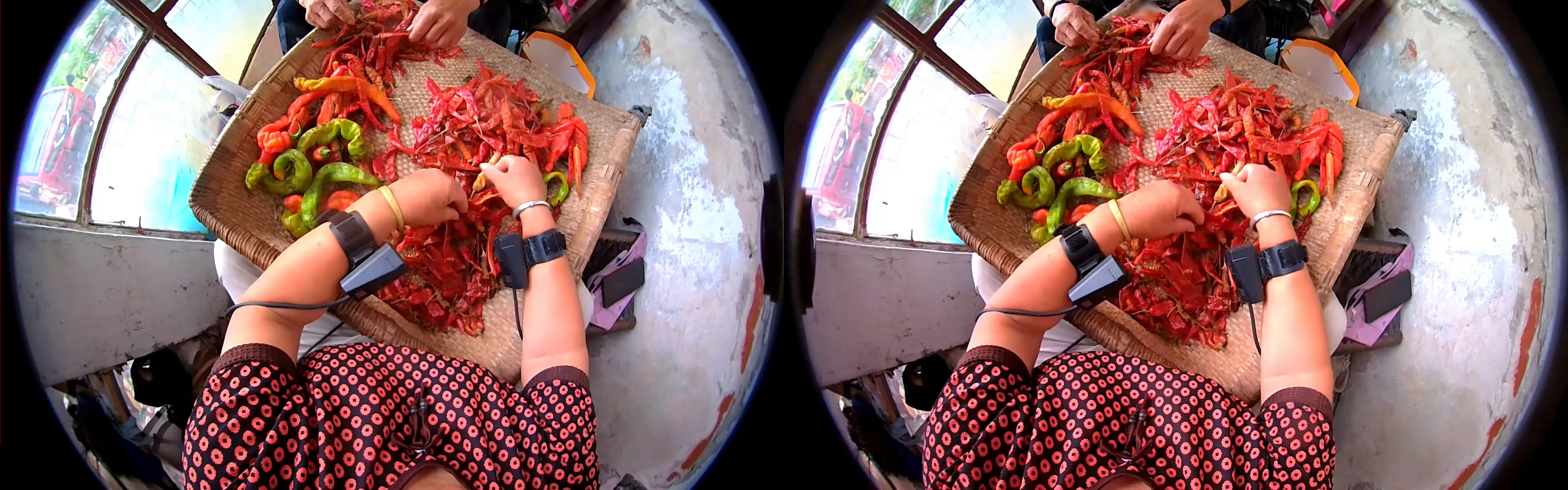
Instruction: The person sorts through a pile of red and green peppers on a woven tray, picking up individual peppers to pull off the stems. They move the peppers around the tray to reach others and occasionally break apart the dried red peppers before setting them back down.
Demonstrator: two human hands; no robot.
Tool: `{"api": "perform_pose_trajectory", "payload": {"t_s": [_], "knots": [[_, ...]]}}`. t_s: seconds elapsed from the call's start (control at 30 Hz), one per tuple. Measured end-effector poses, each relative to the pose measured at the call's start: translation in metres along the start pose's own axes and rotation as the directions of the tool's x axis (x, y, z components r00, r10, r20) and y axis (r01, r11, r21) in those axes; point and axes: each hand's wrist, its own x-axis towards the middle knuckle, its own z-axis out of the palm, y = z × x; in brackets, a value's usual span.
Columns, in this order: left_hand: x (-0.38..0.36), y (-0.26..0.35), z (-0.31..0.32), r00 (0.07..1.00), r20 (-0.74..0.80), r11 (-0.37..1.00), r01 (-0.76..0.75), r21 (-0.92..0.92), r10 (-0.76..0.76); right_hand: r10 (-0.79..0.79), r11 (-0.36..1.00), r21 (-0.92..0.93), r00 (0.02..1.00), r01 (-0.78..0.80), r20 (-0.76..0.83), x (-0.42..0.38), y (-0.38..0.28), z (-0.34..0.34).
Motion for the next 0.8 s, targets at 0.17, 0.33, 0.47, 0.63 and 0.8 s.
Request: {"api": "perform_pose_trajectory", "payload": {"t_s": [0.17, 0.33, 0.47, 0.63, 0.8], "knots": [[-0.003, 0.004, -0.010, 0.979, -0.156, 0.988, 0.142, 0.069, -0.130, 0.062, 0.970, -0.239, 0.997, -0.051, 0.041, -0.005, -0.017, 0.001], [-0.004, 0.000, -0.007, 0.985, 0.001, 0.983, 0.174, 0.055, -0.174, -0.053, 0.993, 0.104, 0.996, 0.061, -0.075, 0.001, 0.007, -0.003], [-0.001, 0.006, -0.007, 0.992, 0.078, 0.995, 0.103, -0.001, -0.102, -0.106, 0.726, 0.687, 0.986, -0.010, 0.126, -0.008, 0.001, -0.023], [0.001, 0.014, -0.016, 0.952, -0.119, 0.840, 0.186, -0.510, -0.283, -0.233, 0.634, 0.773, 0.960, 0.028, 0.156, -0.019, -0.020, -0.025], [0.002, 0.014, -0.015, 0.926, 0.036, 0.632, 0.284, -0.721, -0.376, -0.292, 0.628, 0.774, 0.946, 0.077, 0.143, -0.021, -0.024, -0.022]]}}
